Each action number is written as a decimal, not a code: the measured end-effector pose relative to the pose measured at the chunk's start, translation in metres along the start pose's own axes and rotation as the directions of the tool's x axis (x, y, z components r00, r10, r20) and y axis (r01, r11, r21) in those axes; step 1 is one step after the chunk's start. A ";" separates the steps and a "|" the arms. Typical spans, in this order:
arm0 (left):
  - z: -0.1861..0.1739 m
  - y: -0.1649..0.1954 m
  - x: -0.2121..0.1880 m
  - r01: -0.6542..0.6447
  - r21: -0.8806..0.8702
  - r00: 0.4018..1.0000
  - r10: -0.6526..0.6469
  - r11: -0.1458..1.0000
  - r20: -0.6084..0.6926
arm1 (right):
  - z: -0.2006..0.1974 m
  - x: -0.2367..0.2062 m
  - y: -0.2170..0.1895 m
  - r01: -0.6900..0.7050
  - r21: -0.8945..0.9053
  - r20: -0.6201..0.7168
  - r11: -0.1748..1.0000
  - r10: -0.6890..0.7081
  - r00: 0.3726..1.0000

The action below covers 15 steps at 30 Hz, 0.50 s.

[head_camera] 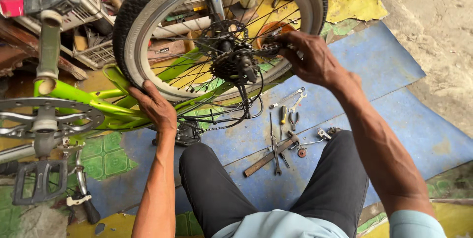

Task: The person adjusts the rear derailleur and chain on a green bicycle using a wrench and hammer. They rotate the wheel to test the chain movement and tighten components on the rear hub.

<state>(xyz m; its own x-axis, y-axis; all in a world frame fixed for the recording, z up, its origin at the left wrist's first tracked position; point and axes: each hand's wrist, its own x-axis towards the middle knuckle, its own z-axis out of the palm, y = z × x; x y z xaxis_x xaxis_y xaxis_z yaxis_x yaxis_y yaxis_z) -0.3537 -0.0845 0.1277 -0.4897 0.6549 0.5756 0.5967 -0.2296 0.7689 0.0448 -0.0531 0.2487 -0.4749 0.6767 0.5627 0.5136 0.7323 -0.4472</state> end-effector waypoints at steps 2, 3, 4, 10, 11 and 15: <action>0.000 -0.003 -0.001 0.032 0.063 0.999 -0.031 0.998 -0.007 | 0.016 -0.006 -0.001 0.001 0.039 -0.025 0.999 0.000 1.000; -0.002 -0.004 0.000 0.020 0.043 1.000 -0.020 0.999 -0.003 | 0.024 -0.008 -0.002 -0.027 0.052 -0.032 0.998 0.029 0.999; -0.003 -0.003 -0.001 0.007 0.021 1.000 -0.007 1.000 0.001 | 0.030 -0.011 -0.002 -0.056 0.063 -0.039 0.996 0.059 0.998; -0.014 0.021 -0.003 -0.134 -0.048 0.991 0.135 0.990 0.007 | 0.046 -0.018 -0.012 -0.151 0.185 -0.131 0.971 0.177 0.976; -0.017 0.029 -0.003 -0.186 -0.050 0.982 0.187 0.981 0.018 | 0.045 -0.019 -0.014 -0.143 0.195 -0.153 0.970 0.174 0.973; -0.029 0.062 0.002 -0.344 0.014 0.939 0.344 0.939 -0.004 | 0.028 -0.029 -0.015 -0.101 -0.018 -0.485 0.995 0.080 0.871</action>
<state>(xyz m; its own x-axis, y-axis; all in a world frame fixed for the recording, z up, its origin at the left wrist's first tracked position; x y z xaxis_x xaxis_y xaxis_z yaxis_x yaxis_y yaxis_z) -0.3358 -0.1186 0.1847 -0.2571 0.5328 0.8062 0.7377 -0.4307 0.5199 0.0309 -0.0814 0.2201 -0.0258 0.6105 0.7916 0.5721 0.6584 -0.4891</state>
